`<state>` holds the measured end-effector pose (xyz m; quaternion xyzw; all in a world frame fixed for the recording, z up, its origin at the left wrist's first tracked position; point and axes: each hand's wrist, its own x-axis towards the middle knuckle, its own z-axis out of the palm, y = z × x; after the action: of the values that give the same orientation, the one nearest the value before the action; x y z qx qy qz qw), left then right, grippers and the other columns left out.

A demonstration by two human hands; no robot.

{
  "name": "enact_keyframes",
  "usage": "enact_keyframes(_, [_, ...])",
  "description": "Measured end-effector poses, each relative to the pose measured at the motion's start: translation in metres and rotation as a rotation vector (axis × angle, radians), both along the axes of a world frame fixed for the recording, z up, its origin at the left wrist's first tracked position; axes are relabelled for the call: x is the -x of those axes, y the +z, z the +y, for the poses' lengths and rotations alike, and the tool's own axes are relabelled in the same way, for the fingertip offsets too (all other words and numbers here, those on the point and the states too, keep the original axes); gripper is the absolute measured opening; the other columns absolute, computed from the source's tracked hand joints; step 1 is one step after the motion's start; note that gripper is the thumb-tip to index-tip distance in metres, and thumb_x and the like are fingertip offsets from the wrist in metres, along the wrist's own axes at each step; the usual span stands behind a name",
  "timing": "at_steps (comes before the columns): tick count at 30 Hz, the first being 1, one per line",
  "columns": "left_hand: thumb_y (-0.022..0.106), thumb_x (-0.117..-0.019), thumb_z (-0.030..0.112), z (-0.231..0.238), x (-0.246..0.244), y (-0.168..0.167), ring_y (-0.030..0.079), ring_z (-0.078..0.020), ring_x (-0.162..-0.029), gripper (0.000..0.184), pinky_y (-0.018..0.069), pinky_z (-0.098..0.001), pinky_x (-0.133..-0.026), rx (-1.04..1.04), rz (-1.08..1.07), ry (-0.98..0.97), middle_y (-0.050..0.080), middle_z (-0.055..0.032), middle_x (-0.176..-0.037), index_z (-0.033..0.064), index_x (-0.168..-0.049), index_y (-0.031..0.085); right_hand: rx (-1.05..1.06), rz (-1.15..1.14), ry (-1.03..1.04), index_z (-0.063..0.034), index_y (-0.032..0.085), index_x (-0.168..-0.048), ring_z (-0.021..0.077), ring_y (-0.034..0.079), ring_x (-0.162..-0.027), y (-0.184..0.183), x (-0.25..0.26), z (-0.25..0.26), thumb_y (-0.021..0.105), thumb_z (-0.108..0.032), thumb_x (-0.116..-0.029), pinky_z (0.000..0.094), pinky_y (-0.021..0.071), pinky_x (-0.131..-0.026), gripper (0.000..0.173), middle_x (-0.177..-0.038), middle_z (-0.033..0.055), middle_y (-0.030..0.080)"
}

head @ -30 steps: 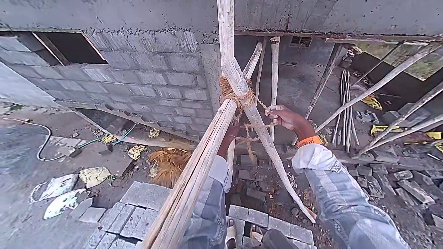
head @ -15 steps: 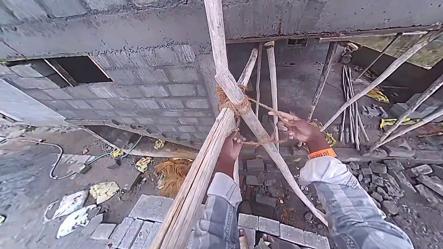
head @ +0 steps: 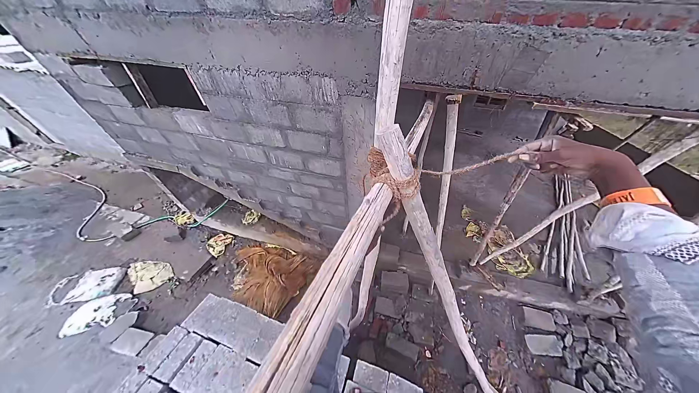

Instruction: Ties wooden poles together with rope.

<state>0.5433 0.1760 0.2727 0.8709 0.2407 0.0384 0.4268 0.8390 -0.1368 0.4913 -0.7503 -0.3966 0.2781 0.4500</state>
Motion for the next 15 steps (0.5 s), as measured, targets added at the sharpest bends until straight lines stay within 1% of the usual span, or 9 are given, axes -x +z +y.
enact_keyframes(2, [0.056, -0.1048, 0.031, 0.013, -0.005, -0.057, 0.061, -0.0265, -0.103, 0.046, 0.0466, -0.0362, -0.093, -0.055, -0.283, -0.138, 0.064, -0.0236, -0.114, -0.0060, -0.132, 0.057, -0.124, 0.039, 0.044, -0.0140, 0.075, -0.094, -0.0065, 0.038, -0.042, 0.018, 0.004, 0.027, 0.050, -0.014, -0.0968, 0.0091, 0.0311, -0.039, 0.026, -0.059, -0.0104, 0.056])
enact_keyframes(3, [0.059, -0.1037, 0.036, 0.011, -0.002, -0.061, 0.062, -0.0267, -0.114, 0.055, 0.0471, -0.0378, -0.102, -0.040, -0.263, -0.133, 0.064, -0.0226, -0.124, -0.0034, -0.142, 0.052, -0.185, 0.053, -0.030, -0.0129, 0.071, -0.091, -0.0061, 0.038, -0.042, 0.024, 0.009, 0.046, 0.045, -0.014, -0.1015, 0.0092, 0.0310, -0.039, 0.029, -0.058, -0.0101, 0.052])
enact_keyframes(5, [0.063, -0.1025, 0.039, -0.005, 0.010, -0.058, 0.052, -0.0298, -0.138, 0.068, 0.0372, -0.0430, -0.119, 0.044, -0.222, -0.025, 0.055, -0.0226, -0.146, 0.0005, -0.154, 0.041, -0.312, 0.117, -0.315, -0.0128, 0.062, -0.094, -0.0065, 0.044, -0.047, 0.037, 0.022, 0.095, 0.042, -0.020, -0.1104, 0.0079, 0.0367, -0.043, 0.027, -0.066, -0.0097, 0.055])
enact_keyframes(7, [0.058, -0.1051, 0.033, -0.025, 0.040, -0.041, 0.037, -0.0313, -0.150, 0.067, 0.0245, -0.0425, -0.125, 0.177, -0.177, 0.103, 0.041, -0.0259, -0.158, -0.0040, -0.156, 0.035, -0.486, 0.203, -0.499, -0.0105, 0.056, -0.111, 0.0009, 0.066, -0.067, 0.050, 0.030, 0.149, 0.042, -0.023, -0.1117, 0.0140, 0.0543, -0.059, 0.019, -0.086, -0.0029, 0.069])
enact_keyframes(9, [0.052, -0.1081, 0.023, -0.040, 0.072, -0.033, 0.037, -0.0334, -0.150, 0.058, 0.0243, -0.0418, -0.124, 0.292, -0.100, 0.225, 0.040, -0.0294, -0.157, -0.0090, -0.153, 0.036, -0.600, 0.241, -0.440, -0.0060, 0.049, -0.124, 0.0155, 0.076, -0.089, 0.067, 0.047, 0.200, 0.036, -0.024, -0.1135, 0.0258, 0.0624, -0.078, 0.025, -0.105, 0.0082, 0.074])
enact_keyframes(12, [0.047, -0.1097, 0.013, -0.043, 0.115, -0.028, 0.038, -0.0270, -0.149, 0.048, 0.0262, -0.0360, -0.123, 0.341, 0.278, 0.306, 0.042, -0.0221, -0.159, -0.0065, -0.153, 0.040, -0.608, 0.127, -0.257, -0.0046, 0.048, -0.123, 0.0176, 0.076, -0.091, 0.090, 0.096, 0.280, 0.032, -0.021, -0.1143, 0.0271, 0.0616, -0.080, 0.024, -0.104, 0.0102, 0.075])
enact_keyframes(13, [0.048, -0.1095, 0.017, -0.031, 0.139, -0.072, 0.046, -0.0295, -0.143, 0.047, 0.0346, -0.0335, -0.118, 0.209, 0.216, 0.214, 0.049, -0.0253, -0.152, -0.0089, -0.149, 0.045, -0.581, 0.067, -0.183, -0.0039, 0.048, -0.121, 0.0169, 0.076, -0.090, 0.096, 0.115, 0.306, 0.034, -0.020, -0.1141, 0.0266, 0.0615, -0.079, 0.023, -0.102, 0.0101, 0.076])
enact_keyframes(14, [0.057, -0.1038, 0.019, -0.021, 0.161, -0.154, 0.065, -0.0379, -0.119, 0.042, 0.0516, -0.0346, -0.102, 0.026, -0.142, 0.246, 0.066, -0.0326, -0.125, -0.0149, -0.128, 0.061, -0.529, -0.009, -0.102, -0.0030, 0.049, -0.118, 0.0158, 0.076, -0.090, 0.102, 0.136, 0.329, 0.035, -0.018, -0.1139, 0.0259, 0.0610, -0.080, 0.021, -0.101, 0.0098, 0.075])
enact_keyframes(15, [0.056, -0.1061, 0.019, -0.008, 0.177, -0.197, 0.060, -0.0379, -0.127, 0.042, 0.0468, -0.0394, -0.109, 0.191, -0.151, 0.236, 0.062, -0.0304, -0.133, -0.0113, -0.136, 0.058, -0.464, -0.095, -0.026, -0.0014, 0.051, -0.115, 0.0145, 0.075, -0.090, 0.105, 0.161, 0.348, 0.037, -0.015, -0.1130, 0.0249, 0.0601, -0.080, 0.020, -0.100, 0.0099, 0.075])
